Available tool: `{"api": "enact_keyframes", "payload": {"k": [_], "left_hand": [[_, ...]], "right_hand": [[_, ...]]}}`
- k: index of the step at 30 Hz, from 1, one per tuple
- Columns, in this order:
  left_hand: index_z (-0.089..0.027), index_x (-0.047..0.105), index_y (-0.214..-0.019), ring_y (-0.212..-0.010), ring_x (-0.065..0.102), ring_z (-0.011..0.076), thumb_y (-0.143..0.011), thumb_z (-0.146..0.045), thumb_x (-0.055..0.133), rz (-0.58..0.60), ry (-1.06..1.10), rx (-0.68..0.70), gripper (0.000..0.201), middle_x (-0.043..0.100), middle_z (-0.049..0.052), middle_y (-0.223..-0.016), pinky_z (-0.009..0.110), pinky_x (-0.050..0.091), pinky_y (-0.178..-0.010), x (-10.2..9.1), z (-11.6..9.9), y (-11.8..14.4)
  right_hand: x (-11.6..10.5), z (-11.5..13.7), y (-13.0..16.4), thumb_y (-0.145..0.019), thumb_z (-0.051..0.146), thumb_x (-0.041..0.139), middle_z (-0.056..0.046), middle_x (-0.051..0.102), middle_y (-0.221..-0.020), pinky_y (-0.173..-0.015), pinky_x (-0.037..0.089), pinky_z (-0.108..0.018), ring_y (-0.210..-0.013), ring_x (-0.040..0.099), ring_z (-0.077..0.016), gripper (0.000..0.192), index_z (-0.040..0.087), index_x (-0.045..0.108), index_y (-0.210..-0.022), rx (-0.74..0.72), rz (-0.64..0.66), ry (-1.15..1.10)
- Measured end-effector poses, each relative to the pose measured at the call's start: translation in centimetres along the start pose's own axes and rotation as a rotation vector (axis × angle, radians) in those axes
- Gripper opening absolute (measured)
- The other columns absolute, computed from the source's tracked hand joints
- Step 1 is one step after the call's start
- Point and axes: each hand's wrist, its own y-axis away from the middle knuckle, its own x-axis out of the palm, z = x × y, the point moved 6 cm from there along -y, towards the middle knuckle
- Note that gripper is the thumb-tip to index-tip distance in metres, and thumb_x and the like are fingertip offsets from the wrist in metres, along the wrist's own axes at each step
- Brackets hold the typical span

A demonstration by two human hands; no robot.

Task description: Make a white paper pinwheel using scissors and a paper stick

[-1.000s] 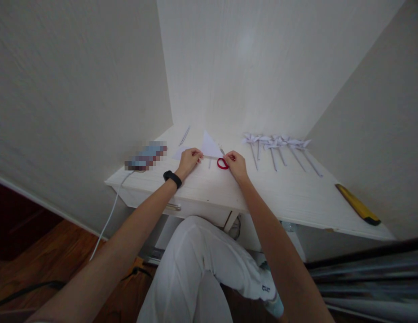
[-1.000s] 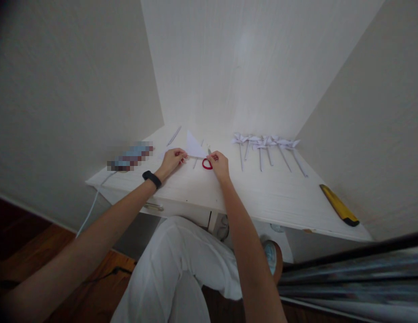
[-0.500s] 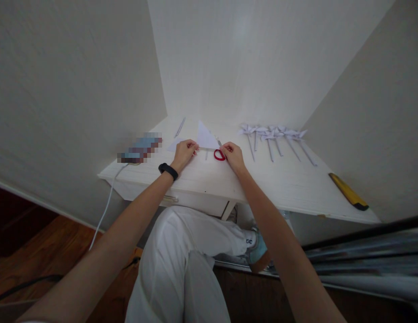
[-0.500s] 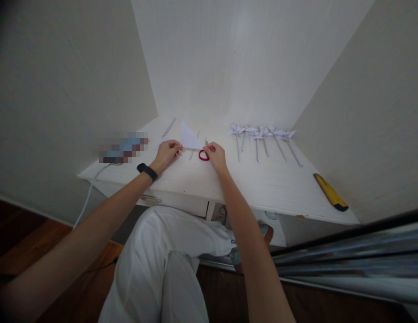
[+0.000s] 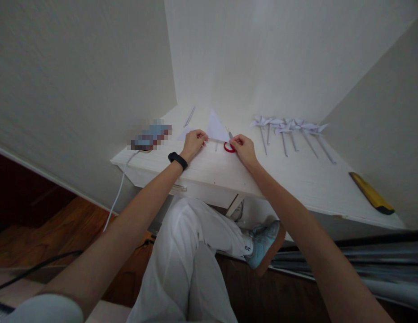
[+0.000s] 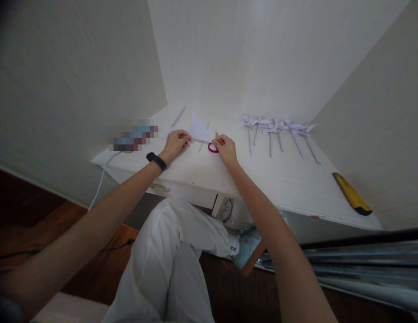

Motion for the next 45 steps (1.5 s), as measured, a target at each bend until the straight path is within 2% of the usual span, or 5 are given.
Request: {"api": "enact_keyframes", "payload": {"k": [13, 21, 33, 38, 45], "left_hand": [[-0.014, 0.062, -0.067, -0.052, 0.054, 0.0092, -0.076, -0.02, 0.057, -0.011, -0.002, 0.029, 0.011, 0.064, 0.003, -0.066, 0.021, 0.043, -0.052, 0.2, 0.6, -0.6], [-0.014, 0.062, -0.067, -0.053, 0.055, 0.0094, -0.076, -0.018, 0.056, -0.007, -0.008, 0.033, 0.011, 0.063, 0.003, -0.064, 0.021, 0.045, -0.054, 0.2, 0.1, -0.3], [-0.015, 0.057, -0.068, -0.059, 0.058, 0.0077, -0.077, -0.012, 0.059, 0.017, 0.073, 0.004, 0.01, 0.06, 0.0, -0.063, 0.016, 0.045, -0.056, 0.9, 0.6, -0.7], [-0.014, 0.058, -0.067, -0.059, 0.06, 0.0076, -0.081, -0.015, 0.058, 0.04, 0.069, 0.002, 0.014, 0.059, 0.0, -0.063, 0.016, 0.044, -0.056, 1.2, 0.9, -0.9], [-0.012, 0.058, -0.068, -0.058, 0.06, 0.0072, -0.081, -0.016, 0.06, 0.041, 0.058, 0.026, 0.014, 0.057, 0.0, -0.064, 0.017, 0.045, -0.058, 1.2, 0.9, -1.0]], "right_hand": [[-0.3, 0.5, 0.1, -0.071, 0.024, 0.059, 0.001, 0.053, -0.059, -0.06, 0.042, -0.029, -0.059, 0.048, -0.0133, 0.007, 0.02, 0.057, -0.065, -0.014, -0.051, -0.034], [0.0, 0.2, 0.0, -0.073, 0.021, 0.059, 0.001, 0.055, -0.063, -0.064, 0.042, -0.029, -0.062, 0.05, -0.0137, 0.006, 0.019, 0.058, -0.067, -0.043, -0.009, 0.014], [0.0, -1.1, -1.0, -0.078, 0.026, 0.06, 0.004, 0.051, -0.063, -0.065, 0.041, -0.027, -0.068, 0.052, -0.011, 0.011, 0.018, 0.057, -0.071, -0.197, -0.023, -0.018], [-0.2, -0.9, -1.1, -0.078, 0.023, 0.062, 0.002, 0.054, -0.062, -0.064, 0.04, -0.028, -0.065, 0.049, -0.0111, 0.012, 0.021, 0.055, -0.069, -0.151, -0.039, 0.077], [0.3, -1.1, -1.3, -0.085, 0.03, 0.057, -0.001, 0.055, -0.062, -0.069, 0.039, -0.031, -0.078, 0.051, -0.0171, 0.015, 0.025, 0.051, -0.072, -0.193, 0.054, 0.098]]}}
